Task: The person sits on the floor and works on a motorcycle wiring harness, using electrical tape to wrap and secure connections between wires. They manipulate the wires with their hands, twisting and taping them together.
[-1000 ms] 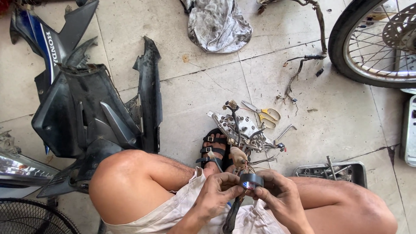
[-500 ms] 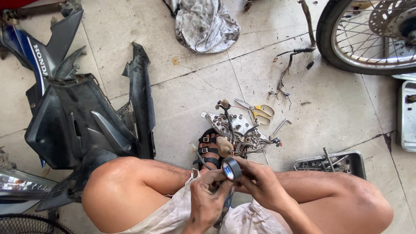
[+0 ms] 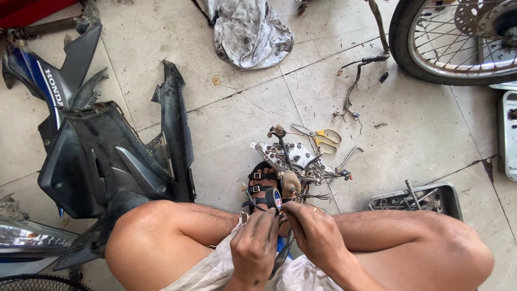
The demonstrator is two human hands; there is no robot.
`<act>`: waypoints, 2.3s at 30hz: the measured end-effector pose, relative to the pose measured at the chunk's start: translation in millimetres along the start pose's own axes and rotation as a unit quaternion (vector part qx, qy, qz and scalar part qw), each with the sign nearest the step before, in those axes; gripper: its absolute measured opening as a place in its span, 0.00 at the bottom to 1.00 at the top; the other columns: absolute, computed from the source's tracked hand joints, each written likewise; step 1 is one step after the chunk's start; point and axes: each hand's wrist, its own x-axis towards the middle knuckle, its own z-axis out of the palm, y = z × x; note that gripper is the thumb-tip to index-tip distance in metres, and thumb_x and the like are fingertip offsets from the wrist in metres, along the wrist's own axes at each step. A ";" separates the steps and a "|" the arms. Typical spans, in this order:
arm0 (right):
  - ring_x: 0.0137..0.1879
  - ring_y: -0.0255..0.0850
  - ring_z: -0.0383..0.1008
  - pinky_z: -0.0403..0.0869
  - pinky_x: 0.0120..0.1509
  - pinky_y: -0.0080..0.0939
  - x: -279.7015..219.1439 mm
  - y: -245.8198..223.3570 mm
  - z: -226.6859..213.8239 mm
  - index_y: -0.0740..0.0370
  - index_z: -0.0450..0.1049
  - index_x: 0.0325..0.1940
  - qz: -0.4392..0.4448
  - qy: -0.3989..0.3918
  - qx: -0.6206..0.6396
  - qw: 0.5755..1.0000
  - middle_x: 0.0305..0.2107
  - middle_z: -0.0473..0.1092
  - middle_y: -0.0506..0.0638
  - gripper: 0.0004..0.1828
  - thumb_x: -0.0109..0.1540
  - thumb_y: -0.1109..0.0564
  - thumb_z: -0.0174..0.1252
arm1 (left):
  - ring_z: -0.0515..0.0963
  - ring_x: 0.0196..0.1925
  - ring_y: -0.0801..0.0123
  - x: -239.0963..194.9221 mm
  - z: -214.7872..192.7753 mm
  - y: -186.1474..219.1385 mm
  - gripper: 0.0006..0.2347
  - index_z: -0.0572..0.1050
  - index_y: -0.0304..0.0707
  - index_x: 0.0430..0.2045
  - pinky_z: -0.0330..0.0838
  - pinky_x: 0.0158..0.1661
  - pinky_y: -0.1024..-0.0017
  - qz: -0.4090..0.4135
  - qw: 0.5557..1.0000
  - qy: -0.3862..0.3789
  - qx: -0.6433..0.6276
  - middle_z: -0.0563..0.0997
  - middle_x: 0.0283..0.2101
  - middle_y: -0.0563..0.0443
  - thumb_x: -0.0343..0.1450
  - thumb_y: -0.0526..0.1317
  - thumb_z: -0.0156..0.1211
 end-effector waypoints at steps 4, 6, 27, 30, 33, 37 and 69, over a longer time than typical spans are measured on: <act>0.46 0.43 0.83 0.81 0.47 0.39 9.1 -13.1 0.3 0.67 0.72 0.51 -0.080 0.014 -0.066 0.994 0.44 0.79 0.54 0.19 0.56 0.66 0.61 | 0.85 0.28 0.64 -3.5 -3.1 -5.4 0.13 0.82 0.30 0.43 0.82 0.27 0.71 0.034 0.997 -0.033 0.065 0.85 0.40 0.38 0.65 0.33 0.69; 0.44 0.43 0.82 0.81 0.43 0.39 13.9 -17.9 3.4 0.67 0.74 0.47 -0.090 0.035 -0.051 0.994 0.42 0.79 0.54 0.13 0.59 0.62 0.60 | 0.83 0.29 0.64 1.5 -10.2 -3.8 0.12 0.80 0.25 0.43 0.79 0.29 0.70 0.044 0.995 -0.055 0.067 0.83 0.44 0.37 0.68 0.33 0.63; 0.45 0.47 0.74 0.75 0.43 0.44 -5.0 -6.0 35.3 0.63 0.72 0.61 -0.059 -0.059 -0.057 0.995 0.48 0.69 0.58 0.22 0.64 0.52 0.59 | 0.74 0.64 0.41 22.6 -3.2 -48.8 0.06 0.69 0.33 0.34 0.72 0.59 0.48 -0.150 0.980 -0.129 0.004 0.75 0.58 0.33 0.73 0.38 0.47; 0.43 0.45 0.73 0.74 0.42 0.43 -3.8 -1.0 38.3 0.61 0.74 0.60 -0.050 -0.082 -0.072 0.993 0.47 0.70 0.58 0.21 0.65 0.51 0.58 | 0.79 0.55 0.52 26.9 -7.8 -43.3 0.06 0.70 0.31 0.33 0.73 0.56 0.53 -0.195 0.972 -0.128 -0.019 0.77 0.54 0.37 0.72 0.37 0.49; 0.46 0.46 0.72 0.72 0.47 0.46 -3.4 2.7 37.7 0.58 0.72 0.62 -0.040 -0.120 -0.079 0.989 0.47 0.70 0.55 0.24 0.62 0.50 0.61 | 0.79 0.54 0.54 24.3 -8.2 -45.9 0.05 0.72 0.31 0.30 0.72 0.55 0.57 -0.197 0.975 -0.095 -0.047 0.79 0.52 0.40 0.71 0.36 0.52; 0.47 0.49 0.73 0.74 0.44 0.49 -5.8 7.8 39.1 0.57 0.72 0.60 -0.014 -0.124 -0.067 0.990 0.49 0.70 0.56 0.22 0.63 0.49 0.59 | 0.86 0.39 0.63 22.2 -10.7 -50.7 0.08 0.72 0.34 0.38 0.81 0.43 0.64 -0.290 0.937 -0.113 -0.161 0.86 0.48 0.49 0.73 0.39 0.50; 0.49 0.41 0.82 0.83 0.54 0.44 -11.7 26.3 -20.9 0.61 0.77 0.54 0.277 -0.242 0.099 0.924 0.47 0.79 0.51 0.34 0.52 0.37 0.67 | 0.83 0.26 0.76 21.7 8.8 -16.1 0.07 0.85 0.37 0.33 0.80 0.30 0.79 -0.322 0.852 -0.358 -0.207 0.87 0.29 0.54 0.66 0.37 0.65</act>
